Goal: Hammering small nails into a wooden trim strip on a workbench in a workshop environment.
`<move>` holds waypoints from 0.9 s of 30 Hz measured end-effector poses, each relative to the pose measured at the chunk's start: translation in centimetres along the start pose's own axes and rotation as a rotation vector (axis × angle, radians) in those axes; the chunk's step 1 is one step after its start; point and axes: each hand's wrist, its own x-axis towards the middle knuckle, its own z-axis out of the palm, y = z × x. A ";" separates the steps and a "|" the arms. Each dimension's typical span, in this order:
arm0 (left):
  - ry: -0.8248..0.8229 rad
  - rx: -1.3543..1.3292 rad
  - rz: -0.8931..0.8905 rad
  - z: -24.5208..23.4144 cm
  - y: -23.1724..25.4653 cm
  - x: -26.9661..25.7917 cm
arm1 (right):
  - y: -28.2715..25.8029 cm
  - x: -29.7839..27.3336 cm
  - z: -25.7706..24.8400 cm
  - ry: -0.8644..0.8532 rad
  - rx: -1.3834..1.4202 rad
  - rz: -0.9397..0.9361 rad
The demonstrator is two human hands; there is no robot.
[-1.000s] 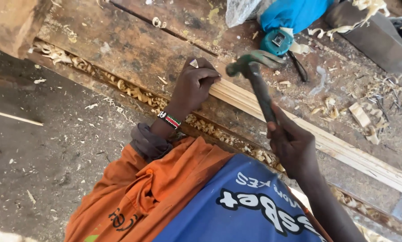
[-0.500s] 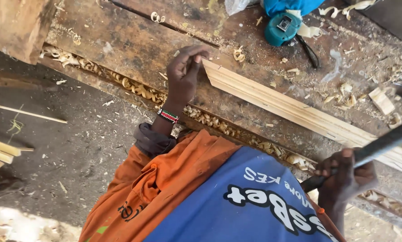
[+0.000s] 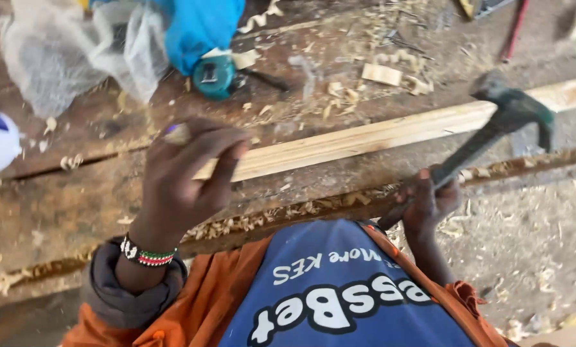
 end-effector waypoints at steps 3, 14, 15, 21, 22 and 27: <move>-0.357 0.218 0.209 3.9 0.0 4.9 | 0.3 -0.6 -0.4 -0.032 -0.006 0.053; -0.539 0.357 0.101 30.4 -12.5 16.9 | -0.2 -0.5 -0.8 -0.027 -0.124 0.090; -0.543 0.347 0.114 31.8 -13.1 17.7 | -0.5 -0.2 -0.6 -0.012 -0.131 0.085; -0.487 0.357 0.146 39.6 -17.4 17.4 | -1.0 -0.5 -0.6 0.022 -0.246 0.177; -0.455 0.421 0.200 40.2 -17.9 17.6 | -0.9 -0.4 -0.6 0.019 -0.294 0.187; -0.520 0.568 0.238 39.4 -16.5 17.5 | -0.5 -0.3 -0.8 0.009 -0.322 0.155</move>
